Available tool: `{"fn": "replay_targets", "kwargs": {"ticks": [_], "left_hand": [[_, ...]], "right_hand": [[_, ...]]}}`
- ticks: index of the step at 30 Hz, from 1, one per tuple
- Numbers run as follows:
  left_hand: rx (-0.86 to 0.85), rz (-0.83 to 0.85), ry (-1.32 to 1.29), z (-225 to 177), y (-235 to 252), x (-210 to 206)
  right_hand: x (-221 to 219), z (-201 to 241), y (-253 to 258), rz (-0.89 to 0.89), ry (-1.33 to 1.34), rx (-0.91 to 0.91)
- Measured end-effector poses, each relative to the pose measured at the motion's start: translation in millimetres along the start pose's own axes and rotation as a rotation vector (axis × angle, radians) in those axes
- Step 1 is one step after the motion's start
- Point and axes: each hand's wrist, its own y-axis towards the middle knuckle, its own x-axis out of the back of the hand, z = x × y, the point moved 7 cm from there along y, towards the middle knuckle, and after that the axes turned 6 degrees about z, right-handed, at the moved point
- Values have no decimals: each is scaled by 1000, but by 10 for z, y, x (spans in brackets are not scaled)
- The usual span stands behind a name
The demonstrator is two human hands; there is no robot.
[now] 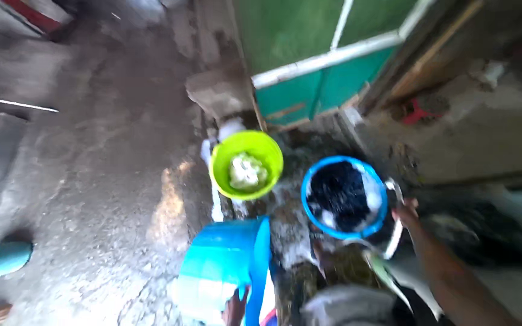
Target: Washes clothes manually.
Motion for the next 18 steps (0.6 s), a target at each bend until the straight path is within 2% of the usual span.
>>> {"fn": "replay_targets", "kwargs": {"ticks": [5,11,18], "left_hand": [[68,66,49,-311,-268,-205],[79,107,87,-533,-414,-531],[61,65,97,-640,-378,-702]], "right_hand": [[193,-293,660,-40,3,-189],[194,-643,1104,-61,-33,-338],[-156,-1034,2165,-82,-50,-246]]}}
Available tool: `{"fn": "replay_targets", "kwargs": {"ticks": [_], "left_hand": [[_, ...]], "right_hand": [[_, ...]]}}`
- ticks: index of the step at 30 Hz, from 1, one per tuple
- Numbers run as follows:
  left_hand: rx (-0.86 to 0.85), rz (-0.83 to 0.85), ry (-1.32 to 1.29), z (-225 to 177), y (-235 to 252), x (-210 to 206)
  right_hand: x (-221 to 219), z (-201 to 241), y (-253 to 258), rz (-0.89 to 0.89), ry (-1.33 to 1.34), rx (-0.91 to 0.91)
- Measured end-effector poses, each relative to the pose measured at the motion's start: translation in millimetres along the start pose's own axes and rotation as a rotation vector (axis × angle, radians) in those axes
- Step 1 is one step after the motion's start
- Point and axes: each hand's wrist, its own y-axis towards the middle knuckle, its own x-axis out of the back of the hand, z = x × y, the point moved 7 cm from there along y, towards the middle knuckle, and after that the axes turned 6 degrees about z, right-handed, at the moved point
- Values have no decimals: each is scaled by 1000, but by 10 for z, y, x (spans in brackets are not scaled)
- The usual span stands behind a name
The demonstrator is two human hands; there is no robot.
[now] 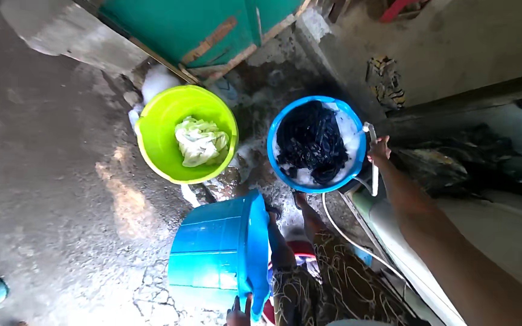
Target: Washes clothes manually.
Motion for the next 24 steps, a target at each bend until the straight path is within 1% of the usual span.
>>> {"fn": "replay_targets", "kwargs": {"ticks": [4,6,8,10,12,14,16,18,21,24], "left_hand": [[12,-1,41,-22,93,45],[17,12,54,-4,83,80],[-2,8,59,-48,89,122],[-6,16,56,-107,147,128],[3,33,67,-148,195,115],[6,30,87,-172,243,92],[-8,16,109,-173,274,64],[-14,16,115,-132,265,28],[-10,22,120,-23,243,-29],[-25,27,111,-1,226,-101]], "right_hand": [[-236,314,378,20,-207,75],[-379,471,417,56,-208,115],[-543,636,294,120,-139,185],[-737,801,60,226,-98,245],[-1025,806,-110,336,-50,226],[-1344,768,-149,411,8,169],[-1631,803,-135,445,90,141],[-1910,903,-116,487,156,165],[-2243,1091,-176,552,163,235],[-2502,1131,-252,582,128,288]]}}
